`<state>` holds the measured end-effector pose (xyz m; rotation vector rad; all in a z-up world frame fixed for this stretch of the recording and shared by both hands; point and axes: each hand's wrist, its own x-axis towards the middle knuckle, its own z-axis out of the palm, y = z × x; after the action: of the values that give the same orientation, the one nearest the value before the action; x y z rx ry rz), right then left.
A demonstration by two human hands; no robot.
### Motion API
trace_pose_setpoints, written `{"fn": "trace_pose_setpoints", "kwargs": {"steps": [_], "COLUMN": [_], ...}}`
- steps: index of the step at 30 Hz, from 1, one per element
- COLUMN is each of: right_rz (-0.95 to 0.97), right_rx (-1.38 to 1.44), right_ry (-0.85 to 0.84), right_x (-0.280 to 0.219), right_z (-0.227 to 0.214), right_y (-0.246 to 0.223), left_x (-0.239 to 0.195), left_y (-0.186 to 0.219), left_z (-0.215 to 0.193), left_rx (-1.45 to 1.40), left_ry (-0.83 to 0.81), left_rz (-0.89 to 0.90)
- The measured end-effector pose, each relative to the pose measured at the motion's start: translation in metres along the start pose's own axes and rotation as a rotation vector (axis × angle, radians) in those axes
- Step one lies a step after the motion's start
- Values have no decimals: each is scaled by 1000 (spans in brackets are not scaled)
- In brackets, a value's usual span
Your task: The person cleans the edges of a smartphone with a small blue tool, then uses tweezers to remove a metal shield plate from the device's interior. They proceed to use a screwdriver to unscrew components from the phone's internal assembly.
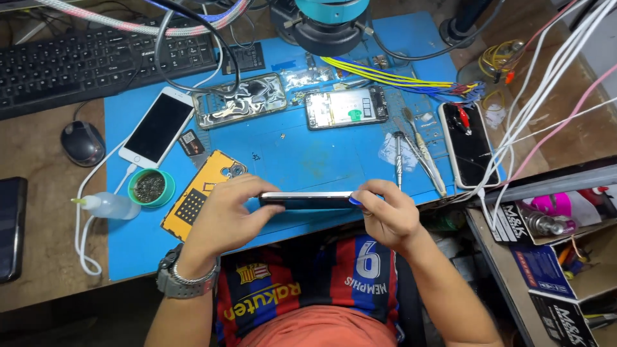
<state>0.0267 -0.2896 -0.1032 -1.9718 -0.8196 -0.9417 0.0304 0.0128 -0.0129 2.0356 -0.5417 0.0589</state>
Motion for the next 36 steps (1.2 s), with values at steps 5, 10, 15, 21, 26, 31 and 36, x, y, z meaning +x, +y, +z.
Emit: {"fn": "trace_pose_setpoints", "kwargs": {"steps": [5,10,15,21,26,31,36], "right_rz": [87,-12,-178,-186,-5,448,815], "right_rx": [145,104,145,182,331,4,-234], "right_ry": [125,264,253,267,272,263,-374], "right_x": [8,27,55,53,58,62,20], "right_z": [33,49,49,48,34,-3,2], "right_y": [-18,-34,-71,-76,-66,-37,9], "left_x": [-14,-15,-12,-6,-7,-20,-28], "left_y": [18,28,59,64,52,31,22], "left_z": [-6,9,14,19,32,10,1], "left_rx": [-147,-216,43,66,38,4,191], "left_ry": [113,170,20,-37,85,149,-166], "left_rz": [41,109,271,301,159,-314,-698]}}
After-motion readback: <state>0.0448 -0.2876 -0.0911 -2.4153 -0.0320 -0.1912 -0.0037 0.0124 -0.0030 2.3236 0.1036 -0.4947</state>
